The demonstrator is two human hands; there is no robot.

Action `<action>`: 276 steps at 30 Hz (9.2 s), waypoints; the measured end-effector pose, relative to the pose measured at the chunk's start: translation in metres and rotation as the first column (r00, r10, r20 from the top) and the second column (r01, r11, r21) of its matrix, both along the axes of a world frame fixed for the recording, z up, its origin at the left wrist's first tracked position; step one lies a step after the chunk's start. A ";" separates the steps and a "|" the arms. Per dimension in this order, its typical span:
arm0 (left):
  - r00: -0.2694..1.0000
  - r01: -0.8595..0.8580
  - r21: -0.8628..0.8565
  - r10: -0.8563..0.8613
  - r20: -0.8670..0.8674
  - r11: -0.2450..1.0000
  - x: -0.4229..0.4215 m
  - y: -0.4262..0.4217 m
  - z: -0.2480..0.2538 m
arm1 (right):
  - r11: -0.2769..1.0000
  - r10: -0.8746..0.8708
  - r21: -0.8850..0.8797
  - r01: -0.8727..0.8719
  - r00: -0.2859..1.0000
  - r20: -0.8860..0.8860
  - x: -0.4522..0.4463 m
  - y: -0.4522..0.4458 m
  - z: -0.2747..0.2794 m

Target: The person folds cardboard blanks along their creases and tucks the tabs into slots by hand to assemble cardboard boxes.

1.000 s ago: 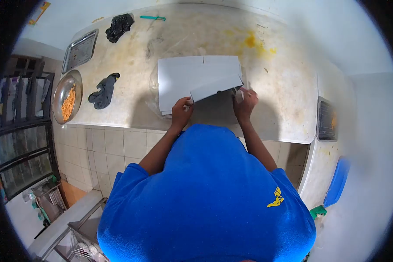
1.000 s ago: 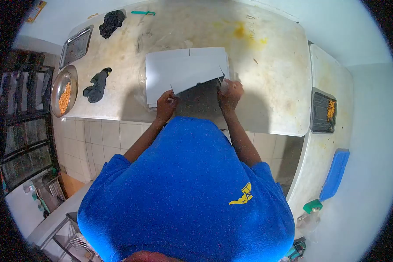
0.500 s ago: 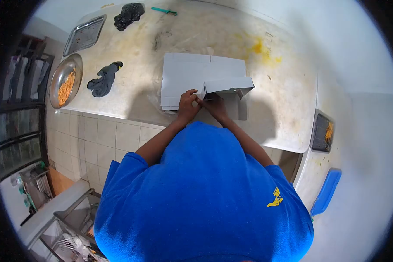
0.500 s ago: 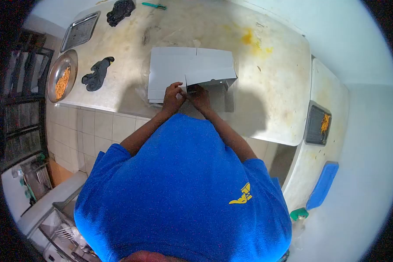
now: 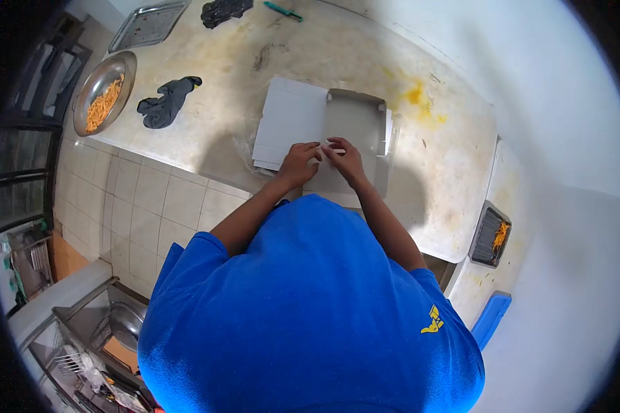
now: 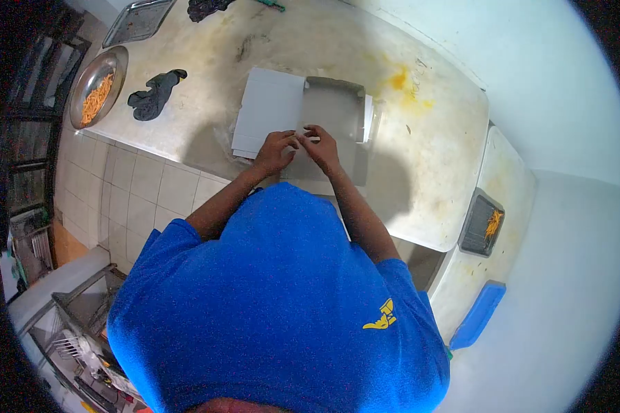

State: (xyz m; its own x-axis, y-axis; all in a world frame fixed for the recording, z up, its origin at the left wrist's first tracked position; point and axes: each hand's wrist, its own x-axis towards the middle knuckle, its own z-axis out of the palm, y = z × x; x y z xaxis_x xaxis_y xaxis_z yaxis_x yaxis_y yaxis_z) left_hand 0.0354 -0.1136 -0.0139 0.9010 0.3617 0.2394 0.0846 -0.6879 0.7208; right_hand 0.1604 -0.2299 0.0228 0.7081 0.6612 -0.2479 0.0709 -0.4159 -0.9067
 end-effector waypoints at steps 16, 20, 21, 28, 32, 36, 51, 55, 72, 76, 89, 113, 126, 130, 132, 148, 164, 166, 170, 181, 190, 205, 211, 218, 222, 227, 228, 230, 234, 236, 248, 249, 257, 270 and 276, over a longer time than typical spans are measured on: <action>0.849 -0.236 -0.237 0.081 -0.522 0.943 0.015 0.006 0.028 | 0.955 0.128 -0.269 -0.126 0.992 -0.010 0.041 0.033 0.014; 0.864 -0.310 -0.392 0.084 -0.496 0.866 0.016 0.008 0.002 | 0.997 -0.008 -0.081 0.000 0.995 -0.098 0.024 0.001 0.017; 0.858 -0.334 -0.445 0.073 -0.508 0.831 0.016 0.008 0.000 | 0.999 -0.022 -0.024 0.020 0.998 -0.053 0.016 -0.006 0.012; 0.899 -0.408 -0.832 0.003 -0.439 0.376 0.019 0.000 0.020 | 0.974 0.006 -0.223 0.038 0.981 0.194 -0.021 -0.038 0.007; 0.906 -0.379 -0.871 -0.064 -0.418 0.313 0.020 0.003 0.018 | 0.961 -0.188 0.147 0.233 0.944 -0.271 -0.031 -0.038 0.001; 0.919 -0.306 -0.818 -0.072 -0.387 0.486 0.014 0.002 0.023 | 0.958 -0.094 0.204 0.203 0.890 -0.447 -0.029 -0.039 -0.002; 0.941 -0.329 -0.933 -0.027 -0.336 0.150 -0.006 -0.002 0.013 | 0.989 0.086 0.141 -0.042 0.943 -0.322 -0.021 -0.050 -0.030; 0.952 -0.304 -0.932 0.022 -0.306 0.198 -0.011 -0.001 0.018 | 0.991 0.136 0.008 -0.136 0.973 -0.186 -0.021 -0.045 -0.043; 0.976 -0.139 -0.557 0.019 -0.216 0.819 -0.022 -0.017 0.029 | 0.995 0.050 0.094 -0.043 0.996 -0.075 -0.052 -0.067 -0.038; 0.985 -0.132 -0.408 0.073 -0.158 0.903 -0.015 -0.042 0.056 | 0.999 -0.028 -0.032 0.016 0.900 -0.434 -0.037 -0.071 -0.007; 0.985 0.053 -0.145 -0.076 -0.156 0.988 -0.007 -0.021 0.038 | 0.926 0.315 -0.281 -0.254 0.928 0.198 -0.014 -0.039 -0.024; 0.842 -0.013 0.186 0.111 -0.527 0.982 0.026 -0.023 0.039 | 0.966 0.175 -0.242 -0.087 0.912 0.371 -0.030 -0.061 0.002; 0.870 0.153 0.282 0.006 -0.493 0.947 0.046 -0.040 0.043 | 0.837 -0.530 0.244 0.490 0.615 0.583 0.027 -0.143 0.052; 0.850 0.208 0.292 -0.025 -0.526 0.934 0.053 -0.050 0.045 | 0.850 -0.508 0.173 0.498 0.685 0.522 0.041 -0.133 0.052; 0.839 0.140 0.209 -0.004 -0.544 0.968 0.052 -0.054 0.049 | 0.817 -0.511 0.081 0.570 0.653 0.559 0.046 -0.126 0.057; 0.903 -0.083 0.189 0.154 -0.400 0.978 0.042 -0.001 0.052 | 0.928 -0.335 0.037 0.370 0.789 0.515 0.067 -0.057 0.043; 0.867 -0.307 -0.575 -0.028 -0.498 0.758 0.061 0.018 0.054 | 0.959 -0.262 -0.093 0.266 0.964 0.053 0.055 -0.078 0.012; 0.906 -0.216 -0.696 -0.125 -0.404 0.685 0.056 0.017 0.058 | 0.960 -0.240 -0.125 0.249 0.967 0.086 0.059 -0.077 0.006; 0.937 -0.020 -0.811 -0.273 -0.220 0.584 0.041 0.021 0.057 | 0.952 -0.253 -0.142 0.273 0.957 0.142 0.047 -0.072 0.009; 0.917 -0.117 -0.790 -0.240 -0.318 0.602 0.050 0.035 0.036 | 0.979 -0.151 -0.165 0.119 0.969 -0.195 0.038 -0.081 0.041; 0.919 -0.189 -0.929 -0.277 -0.281 0.317 0.067 0.032 0.045 | 0.978 0.201 -0.205 -0.038 0.433 0.879 -0.017 -0.048 0.069; 0.984 -0.177 -0.438 0.159 -0.077 0.881 0.053 0.014 0.110 | 0.960 0.271 -0.136 -0.246 0.681 0.681 0.024 -0.047 0.052; 0.980 0.199 0.576 -0.143 -0.141 0.793 0.048 -0.001 0.189 | 0.900 0.433 -0.256 -0.354 0.645 0.630 0.029 -0.029 0.085; 0.939 0.295 0.623 -0.100 -0.329 0.725 0.048 0.025 0.187 | 0.855 0.518 -0.430 -0.290 0.524 0.676 0.049 -0.032 0.101; 0.959 0.281 0.753 -0.138 -0.249 0.595 0.038 0.019 0.173 | 0.829 0.558 -0.453 -0.327 0.515 0.651 0.033 -0.028 0.112; 0.838 0.495 0.465 -0.262 -0.478 0.734 0.038 0.020 0.169 | 0.754 0.656 -0.543 -0.370 0.367 0.660 0.022 -0.022 0.127; 0.827 0.491 0.437 -0.245 -0.506 0.754 0.038 0.019 0.172 | 0.752 0.656 -0.553 -0.358 0.325 0.681 0.022 -0.022 0.127; 0.805 0.531 0.410 -0.290 -0.517 0.742 0.041 0.026 0.171 | 0.751 0.654 -0.572 -0.329 0.247 0.715 0.024 -0.026 0.124; 0.795 0.533 0.435 -0.254 -0.550 0.726 0.054 0.024 0.185 | 0.946 0.300 -0.219 -0.238 0.391 0.870 0.016 -0.044 0.119; 0.832 0.476 0.388 -0.261 -0.489 0.790 0.064 0.040 0.166 | 0.998 -0.049 0.059 -0.014 0.382 0.923 0.004 -0.059 0.142; 0.857 0.379 0.135 -0.292 -0.424 0.916 0.043 -0.014 0.091 | 0.935 -0.355 0.031 0.354 0.925 0.136 0.000 -0.105 -0.008; 0.872 0.365 0.120 -0.294 -0.392 0.923 0.037 -0.018 0.090 | 0.941 -0.339 0.029 0.338 0.931 0.135 -0.001 -0.111 -0.008; 0.822 -0.106 -0.299 -0.086 -0.563 0.948 0.037 -0.078 0.104 | 0.921 -0.386 -0.016 0.389 0.919 0.079 -0.014 -0.121 -0.018; 0.887 -0.103 -0.624 -0.212 -0.410 0.775 0.044 -0.064 0.041 | 0.807 -0.448 0.109 0.581 0.721 -0.529 -0.037 -0.101 -0.049; 0.911 -0.223 -0.713 -0.118 -0.395 0.665 0.035 -0.076 0.044 | 0.877 -0.321 0.121 0.466 0.752 -0.575 -0.037 -0.100 -0.052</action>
State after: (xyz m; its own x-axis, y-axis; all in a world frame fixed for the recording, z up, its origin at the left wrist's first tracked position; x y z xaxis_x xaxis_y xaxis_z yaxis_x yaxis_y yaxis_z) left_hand 0.0704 -0.1894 0.0304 0.8232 0.3108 -0.4751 0.4806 0.0641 0.8746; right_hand 0.1233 -0.3296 -0.0291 0.7254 0.4414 -0.5281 -0.5625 -0.0620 -0.8245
